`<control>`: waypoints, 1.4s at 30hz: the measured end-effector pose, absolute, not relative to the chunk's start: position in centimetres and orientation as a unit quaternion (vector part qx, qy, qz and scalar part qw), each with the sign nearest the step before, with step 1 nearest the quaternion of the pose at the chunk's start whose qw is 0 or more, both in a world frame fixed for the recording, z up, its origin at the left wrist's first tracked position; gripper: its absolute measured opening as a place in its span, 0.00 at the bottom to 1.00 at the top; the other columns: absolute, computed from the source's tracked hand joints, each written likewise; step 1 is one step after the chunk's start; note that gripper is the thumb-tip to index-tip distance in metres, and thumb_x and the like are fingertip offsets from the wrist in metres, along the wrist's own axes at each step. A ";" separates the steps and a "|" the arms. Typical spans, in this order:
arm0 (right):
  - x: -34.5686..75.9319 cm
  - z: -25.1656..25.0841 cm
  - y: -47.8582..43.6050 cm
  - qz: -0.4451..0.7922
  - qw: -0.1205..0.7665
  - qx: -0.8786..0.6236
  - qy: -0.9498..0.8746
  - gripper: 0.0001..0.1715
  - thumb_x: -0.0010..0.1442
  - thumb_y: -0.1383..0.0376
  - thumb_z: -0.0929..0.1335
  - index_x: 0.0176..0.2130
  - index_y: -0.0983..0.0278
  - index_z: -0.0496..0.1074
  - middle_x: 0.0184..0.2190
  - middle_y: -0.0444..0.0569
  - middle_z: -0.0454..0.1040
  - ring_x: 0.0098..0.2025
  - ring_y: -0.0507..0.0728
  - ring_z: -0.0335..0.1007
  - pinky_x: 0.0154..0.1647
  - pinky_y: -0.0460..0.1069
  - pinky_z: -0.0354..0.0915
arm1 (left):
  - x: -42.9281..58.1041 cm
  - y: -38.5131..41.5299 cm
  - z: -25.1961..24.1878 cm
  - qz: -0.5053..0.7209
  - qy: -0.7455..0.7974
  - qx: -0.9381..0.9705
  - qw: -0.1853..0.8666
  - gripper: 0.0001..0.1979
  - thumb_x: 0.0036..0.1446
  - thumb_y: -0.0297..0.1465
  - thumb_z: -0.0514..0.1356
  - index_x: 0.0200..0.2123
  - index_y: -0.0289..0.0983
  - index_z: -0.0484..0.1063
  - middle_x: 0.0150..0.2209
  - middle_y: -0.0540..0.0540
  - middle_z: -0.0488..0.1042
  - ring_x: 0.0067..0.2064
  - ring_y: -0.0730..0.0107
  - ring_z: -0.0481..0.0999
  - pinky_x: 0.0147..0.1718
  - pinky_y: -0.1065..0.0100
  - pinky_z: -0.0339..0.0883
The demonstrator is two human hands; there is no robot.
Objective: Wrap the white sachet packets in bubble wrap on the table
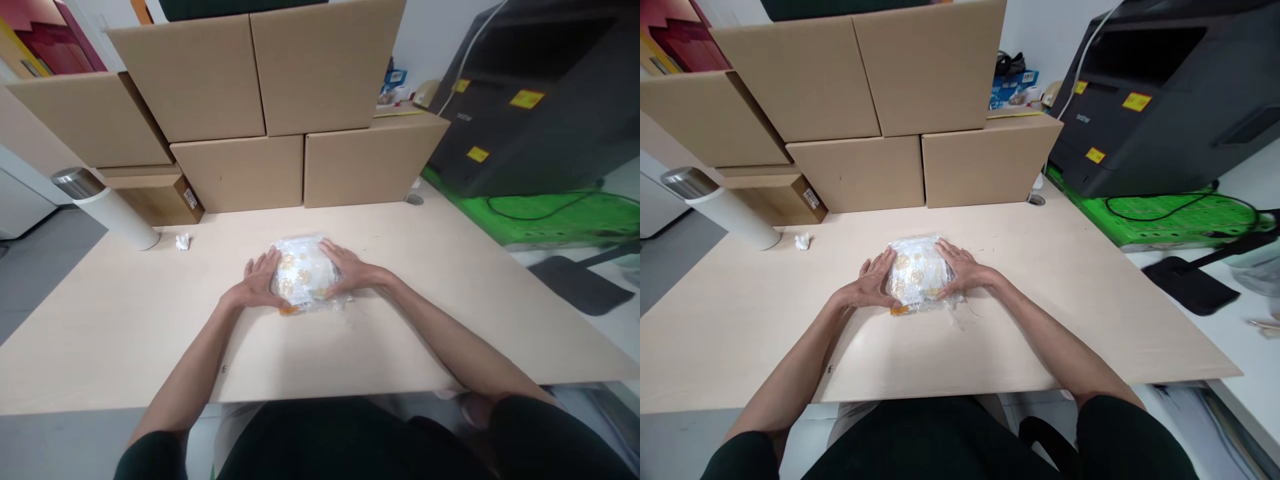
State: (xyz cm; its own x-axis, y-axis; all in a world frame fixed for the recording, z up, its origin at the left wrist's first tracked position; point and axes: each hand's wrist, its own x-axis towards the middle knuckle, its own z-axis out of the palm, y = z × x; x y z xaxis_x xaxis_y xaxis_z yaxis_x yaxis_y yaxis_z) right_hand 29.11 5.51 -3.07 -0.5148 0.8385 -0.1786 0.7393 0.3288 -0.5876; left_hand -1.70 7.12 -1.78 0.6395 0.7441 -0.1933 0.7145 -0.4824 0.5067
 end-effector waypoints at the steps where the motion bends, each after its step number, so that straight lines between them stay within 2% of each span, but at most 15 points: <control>1: 29.3 -3.1 5.2 0.339 0.111 -0.487 -0.797 0.77 0.44 0.35 0.72 0.72 0.59 0.30 0.74 0.58 0.25 0.74 0.69 0.21 0.70 0.66 0.32 | -1.9 7.0 -1.6 0.040 0.424 0.855 0.295 0.67 0.40 0.56 0.68 0.72 0.41 0.31 0.73 0.33 0.27 0.72 0.39 0.29 0.66 0.38 0.27; 3: 29.6 -3.3 4.5 0.390 0.212 -0.509 -0.737 0.68 0.51 0.37 0.69 0.72 0.58 0.31 0.74 0.60 0.32 0.74 0.67 0.32 0.68 0.65 0.44 | -2.2 6.8 -1.3 0.096 0.440 0.830 0.330 0.64 0.44 0.56 0.66 0.72 0.40 0.33 0.73 0.32 0.33 0.72 0.40 0.38 0.66 0.41 0.39; 4: 29.8 -3.5 4.2 0.403 0.275 -0.532 -0.692 0.64 0.54 0.38 0.67 0.72 0.57 0.34 0.73 0.61 0.39 0.72 0.67 0.41 0.66 0.65 0.51 | -2.3 6.8 -1.3 0.135 0.458 0.808 0.346 0.60 0.47 0.55 0.65 0.72 0.38 0.35 0.72 0.30 0.40 0.71 0.41 0.46 0.64 0.44 0.48; 6: 29.8 -4.0 3.8 0.392 0.387 -0.582 -0.598 0.53 0.55 0.40 0.67 0.69 0.60 0.51 0.66 0.64 0.59 0.64 0.67 0.59 0.59 0.63 0.61 | -2.3 6.8 -1.5 0.215 0.501 0.753 0.368 0.50 0.53 0.54 0.61 0.70 0.35 0.46 0.64 0.30 0.62 0.62 0.45 0.67 0.56 0.51 0.62; 8: 29.5 -4.2 3.6 0.366 0.439 -0.608 -0.551 0.40 0.53 0.41 0.69 0.55 0.63 0.70 0.51 0.60 0.73 0.52 0.66 0.70 0.52 0.60 0.66 | -1.8 6.7 -1.9 0.272 0.527 0.707 0.386 0.39 0.55 0.52 0.60 0.63 0.33 0.62 0.45 0.38 0.77 0.46 0.54 0.77 0.46 0.57 0.68; 10: 28.8 -4.1 3.5 0.365 0.447 -0.599 -0.556 0.29 0.52 0.42 0.70 0.39 0.64 0.76 0.37 0.53 0.77 0.42 0.62 0.71 0.46 0.57 0.67 | -1.2 6.6 -2.4 0.313 0.529 0.667 0.420 0.31 0.52 0.49 0.64 0.51 0.34 0.72 0.30 0.47 0.76 0.35 0.60 0.76 0.37 0.63 0.68; 13: 27.5 -3.6 3.3 0.400 0.436 -0.566 -0.574 0.24 0.50 0.45 0.72 0.29 0.63 0.72 0.27 0.46 0.72 0.34 0.57 0.68 0.39 0.53 0.65 | -0.2 6.2 -2.6 0.377 0.515 0.588 0.497 0.24 0.44 0.44 0.71 0.40 0.36 0.72 0.23 0.52 0.71 0.28 0.67 0.72 0.29 0.68 0.63; 17: 26.3 -2.5 2.5 0.457 0.477 -0.506 -0.555 0.22 0.48 0.49 0.75 0.30 0.61 0.68 0.28 0.42 0.69 0.32 0.54 0.65 0.39 0.51 0.64 | 0.6 5.6 -1.8 0.451 0.469 0.484 0.585 0.26 0.39 0.45 0.74 0.33 0.38 0.66 0.23 0.55 0.68 0.24 0.75 0.68 0.26 0.72 0.60; 22: 26.5 -1.0 1.1 0.524 0.476 -0.425 -0.564 0.21 0.49 0.52 0.76 0.34 0.59 0.67 0.36 0.44 0.72 0.41 0.56 0.69 0.48 0.54 0.64 | 0.6 5.4 -0.6 0.425 0.432 0.453 0.654 0.29 0.47 0.57 0.66 0.34 0.36 0.68 0.27 0.49 0.73 0.26 0.72 0.71 0.26 0.71 0.63; 24: 26.7 -0.7 0.6 0.567 0.447 -0.397 -0.567 0.21 0.48 0.54 0.77 0.35 0.59 0.68 0.38 0.44 0.73 0.42 0.56 0.70 0.48 0.54 0.65 | 0.6 5.2 -0.5 0.411 0.424 0.452 0.669 0.29 0.49 0.56 0.65 0.38 0.35 0.71 0.32 0.45 0.76 0.30 0.67 0.75 0.29 0.68 0.67; 26: 26.7 -0.8 0.2 0.609 0.423 -0.375 -0.557 0.20 0.49 0.54 0.76 0.37 0.58 0.70 0.39 0.45 0.75 0.42 0.57 0.71 0.47 0.54 0.67 | 0.7 4.9 -0.5 0.423 0.411 0.456 0.666 0.28 0.51 0.50 0.67 0.46 0.37 0.70 0.39 0.44 0.78 0.38 0.63 0.78 0.35 0.66 0.71; 29: 26.1 -1.6 -0.1 0.642 0.427 -0.368 -0.520 0.21 0.58 0.47 0.70 0.46 0.56 0.72 0.41 0.46 0.77 0.42 0.58 0.73 0.46 0.55 0.68 | 1.1 4.4 -0.5 0.459 0.380 0.476 0.647 0.32 0.52 0.43 0.69 0.57 0.43 0.63 0.51 0.44 0.76 0.48 0.58 0.78 0.45 0.62 0.72; 32: 25.3 -2.5 0.0 0.643 0.449 -0.371 -0.497 0.26 0.61 0.45 0.66 0.53 0.55 0.71 0.44 0.48 0.78 0.45 0.60 0.74 0.47 0.56 0.69 | 1.5 4.0 -0.6 0.480 0.363 0.499 0.624 0.35 0.56 0.43 0.66 0.63 0.48 0.56 0.58 0.44 0.72 0.52 0.56 0.76 0.49 0.59 0.71; 39: 24.5 -2.3 -0.1 0.651 0.475 -0.375 -0.458 0.29 0.61 0.43 0.64 0.53 0.56 0.73 0.43 0.49 0.80 0.46 0.61 0.76 0.46 0.56 0.72 | 2.7 4.1 -2.5 0.496 0.369 0.485 0.619 0.33 0.56 0.47 0.64 0.62 0.49 0.57 0.57 0.45 0.72 0.52 0.58 0.76 0.51 0.58 0.71; 42: 24.5 -1.6 -0.5 0.674 0.474 -0.356 -0.441 0.26 0.57 0.49 0.70 0.51 0.58 0.73 0.41 0.48 0.80 0.43 0.61 0.77 0.43 0.56 0.73 | 3.0 4.0 -2.9 0.473 0.382 0.515 0.604 0.37 0.59 0.49 0.61 0.66 0.51 0.49 0.61 0.43 0.68 0.53 0.59 0.75 0.53 0.56 0.70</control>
